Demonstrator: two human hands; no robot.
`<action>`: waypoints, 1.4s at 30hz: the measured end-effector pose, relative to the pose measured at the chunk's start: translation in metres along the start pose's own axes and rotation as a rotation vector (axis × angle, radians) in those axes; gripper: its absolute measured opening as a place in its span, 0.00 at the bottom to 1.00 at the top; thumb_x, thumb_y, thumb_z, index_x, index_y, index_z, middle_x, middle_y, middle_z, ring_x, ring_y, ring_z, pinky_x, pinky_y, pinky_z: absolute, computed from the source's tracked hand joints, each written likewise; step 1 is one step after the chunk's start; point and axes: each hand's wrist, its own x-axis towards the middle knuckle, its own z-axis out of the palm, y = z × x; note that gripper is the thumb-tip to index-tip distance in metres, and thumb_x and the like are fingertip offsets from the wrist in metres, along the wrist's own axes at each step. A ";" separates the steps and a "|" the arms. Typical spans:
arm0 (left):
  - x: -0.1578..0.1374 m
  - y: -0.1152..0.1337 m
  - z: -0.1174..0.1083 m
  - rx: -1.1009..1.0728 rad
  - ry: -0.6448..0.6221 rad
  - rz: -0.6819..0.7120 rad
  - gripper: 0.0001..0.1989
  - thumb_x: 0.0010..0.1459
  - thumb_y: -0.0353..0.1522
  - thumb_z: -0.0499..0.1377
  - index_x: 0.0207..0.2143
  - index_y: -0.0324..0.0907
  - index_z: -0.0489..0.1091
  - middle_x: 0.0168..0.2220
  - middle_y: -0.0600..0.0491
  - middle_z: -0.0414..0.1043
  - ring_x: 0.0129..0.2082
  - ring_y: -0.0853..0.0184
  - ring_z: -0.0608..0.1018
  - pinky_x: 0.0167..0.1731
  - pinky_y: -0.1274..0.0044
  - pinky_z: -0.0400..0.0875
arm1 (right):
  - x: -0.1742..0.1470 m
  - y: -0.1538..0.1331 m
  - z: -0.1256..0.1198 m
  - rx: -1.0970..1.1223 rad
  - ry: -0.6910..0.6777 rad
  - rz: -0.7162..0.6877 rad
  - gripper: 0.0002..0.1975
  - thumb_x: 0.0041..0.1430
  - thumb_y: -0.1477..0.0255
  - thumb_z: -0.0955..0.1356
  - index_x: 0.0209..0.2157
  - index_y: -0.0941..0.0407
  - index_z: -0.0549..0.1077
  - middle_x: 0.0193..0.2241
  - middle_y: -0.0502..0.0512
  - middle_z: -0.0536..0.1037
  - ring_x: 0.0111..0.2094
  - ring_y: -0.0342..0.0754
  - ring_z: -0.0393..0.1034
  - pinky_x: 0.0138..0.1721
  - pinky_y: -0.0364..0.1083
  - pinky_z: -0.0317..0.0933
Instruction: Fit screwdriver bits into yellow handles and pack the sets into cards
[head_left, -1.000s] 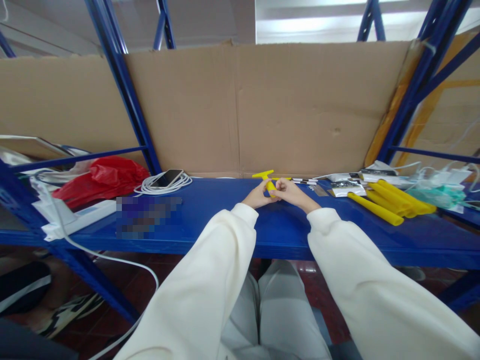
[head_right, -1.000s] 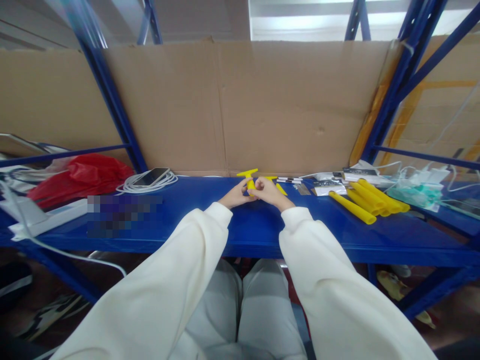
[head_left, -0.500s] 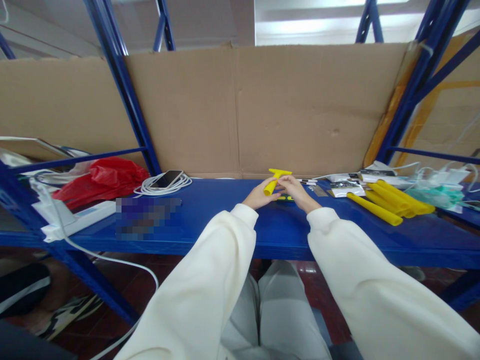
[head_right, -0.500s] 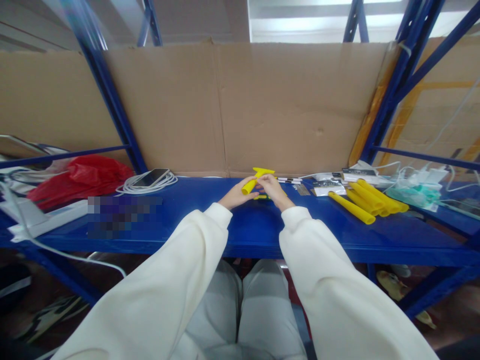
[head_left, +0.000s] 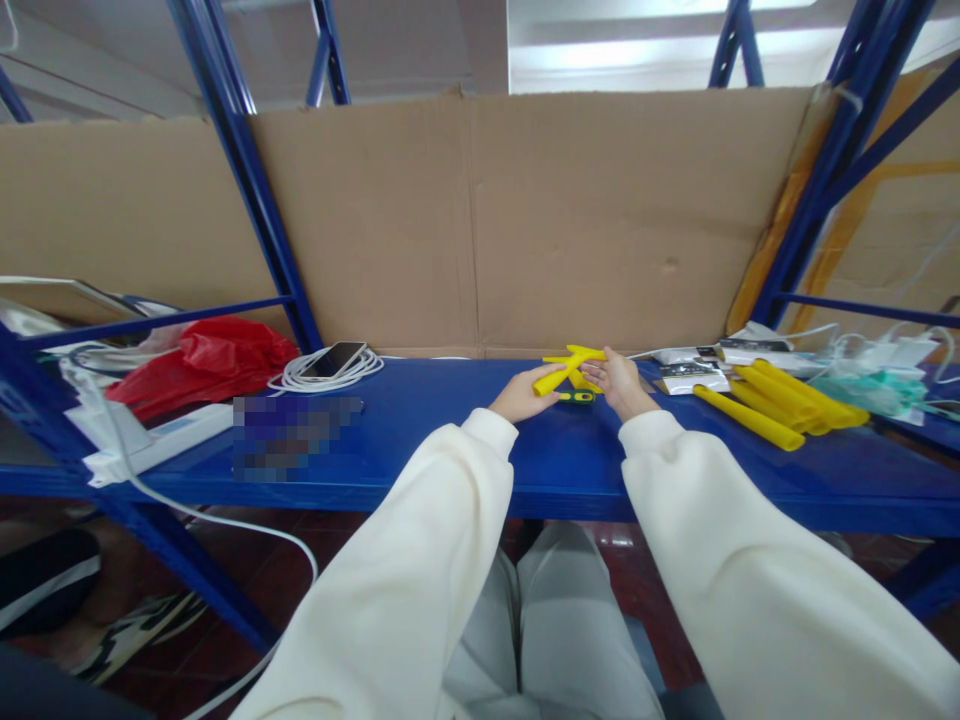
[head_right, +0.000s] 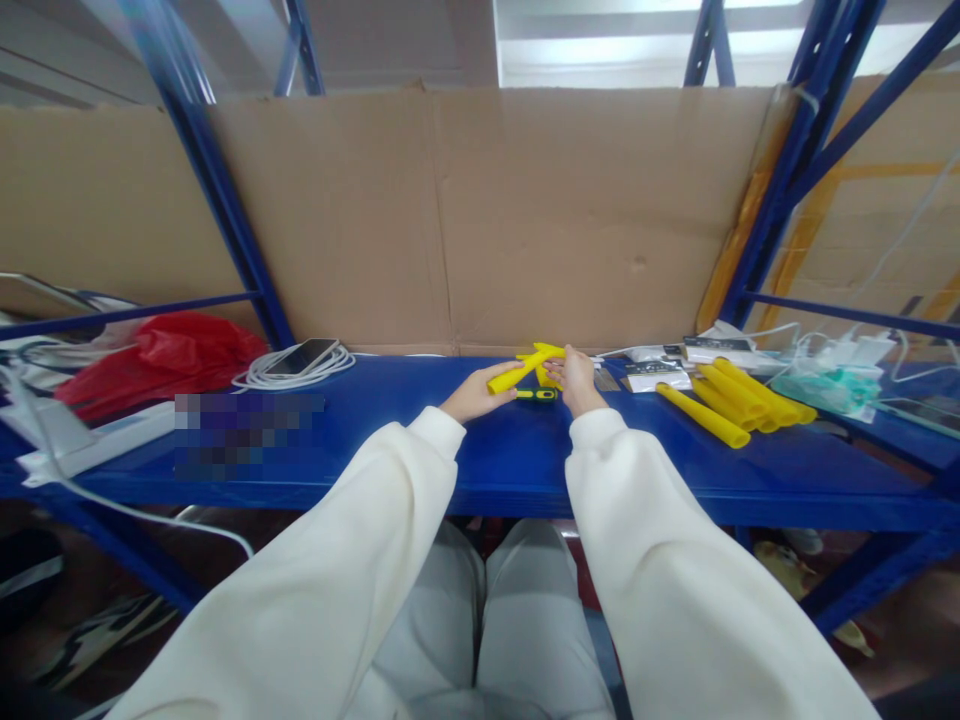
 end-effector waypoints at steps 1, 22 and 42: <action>-0.001 0.000 0.000 0.042 0.014 -0.006 0.27 0.51 0.23 0.61 0.56 0.41 0.71 0.57 0.47 0.71 0.58 0.59 0.72 0.60 0.69 0.61 | -0.001 -0.001 0.000 -0.008 0.005 0.001 0.06 0.66 0.75 0.59 0.36 0.56 0.66 0.21 0.49 0.73 0.22 0.41 0.72 0.22 0.37 0.65; -0.010 0.027 -0.009 0.733 0.033 -0.415 0.24 0.56 0.25 0.54 0.55 0.46 0.70 0.48 0.47 0.77 0.52 0.55 0.76 0.52 0.63 0.65 | -0.012 0.003 0.002 -0.308 -0.117 -0.120 0.05 0.57 0.80 0.67 0.28 0.58 0.70 0.20 0.52 0.78 0.15 0.37 0.66 0.16 0.35 0.57; -0.008 0.016 -0.006 0.535 0.025 -0.322 0.19 0.58 0.38 0.61 0.51 0.45 0.75 0.52 0.47 0.76 0.53 0.58 0.75 0.53 0.72 0.67 | 0.022 -0.016 -0.056 -1.455 0.354 -0.328 0.13 0.55 0.72 0.68 0.41 0.63 0.78 0.46 0.74 0.77 0.52 0.63 0.70 0.51 0.58 0.62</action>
